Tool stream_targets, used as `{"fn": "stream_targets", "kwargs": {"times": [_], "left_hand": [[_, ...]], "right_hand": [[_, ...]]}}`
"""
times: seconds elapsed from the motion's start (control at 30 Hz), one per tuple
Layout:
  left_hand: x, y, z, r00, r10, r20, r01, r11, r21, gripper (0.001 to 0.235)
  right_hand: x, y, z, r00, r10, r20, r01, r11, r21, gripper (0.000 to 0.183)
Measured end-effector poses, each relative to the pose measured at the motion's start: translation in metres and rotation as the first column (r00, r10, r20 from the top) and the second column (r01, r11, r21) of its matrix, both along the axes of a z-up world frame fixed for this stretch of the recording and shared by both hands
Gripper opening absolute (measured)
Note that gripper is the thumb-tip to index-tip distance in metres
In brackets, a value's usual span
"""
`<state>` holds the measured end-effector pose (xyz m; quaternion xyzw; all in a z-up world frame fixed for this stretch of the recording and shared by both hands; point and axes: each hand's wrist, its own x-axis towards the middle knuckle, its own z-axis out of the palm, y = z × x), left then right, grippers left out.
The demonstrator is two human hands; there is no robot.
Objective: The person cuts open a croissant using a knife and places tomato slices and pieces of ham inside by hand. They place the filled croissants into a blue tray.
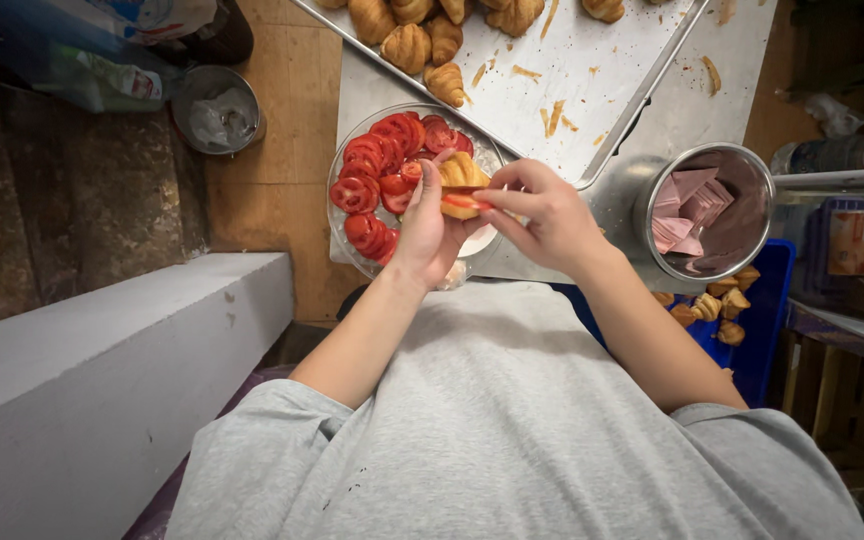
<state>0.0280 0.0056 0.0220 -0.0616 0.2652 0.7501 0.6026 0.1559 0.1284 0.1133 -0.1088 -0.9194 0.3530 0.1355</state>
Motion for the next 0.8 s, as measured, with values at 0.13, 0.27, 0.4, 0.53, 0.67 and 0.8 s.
{"fn": "stream_targets", "kwargs": {"times": [0.13,0.27,0.4,0.53,0.67,0.8], "left_hand": [[-0.001,0.0,0.006,0.998,-0.028,-0.054,0.028,1.0,0.012,0.065],[0.003,0.004,0.015,0.995,-0.06,-0.077,0.062,0.998,0.03,0.066],[0.008,0.007,0.019,0.994,-0.071,-0.088,0.076,0.996,0.046,0.064],[0.014,0.01,0.017,0.987,-0.095,-0.127,0.099,0.995,0.022,0.06],[0.017,0.011,0.016,0.989,-0.127,-0.08,0.127,0.992,0.006,0.059],[0.022,0.014,0.014,0.99,-0.14,-0.012,0.14,0.99,0.028,0.058]], "right_hand": [[0.004,0.0,0.006,1.0,0.012,0.025,-0.012,1.0,0.007,0.025],[0.006,-0.002,-0.002,0.99,-0.128,-0.063,0.135,0.983,0.124,0.019],[0.013,-0.004,-0.001,0.984,-0.163,-0.068,0.174,0.964,0.202,0.022],[0.015,-0.007,0.01,0.984,-0.162,0.076,0.134,0.95,0.283,0.02],[0.021,-0.01,0.024,0.987,-0.111,0.117,0.093,0.984,0.149,0.021],[0.027,-0.012,0.029,0.989,-0.091,0.112,0.085,0.995,0.061,0.022]]}}
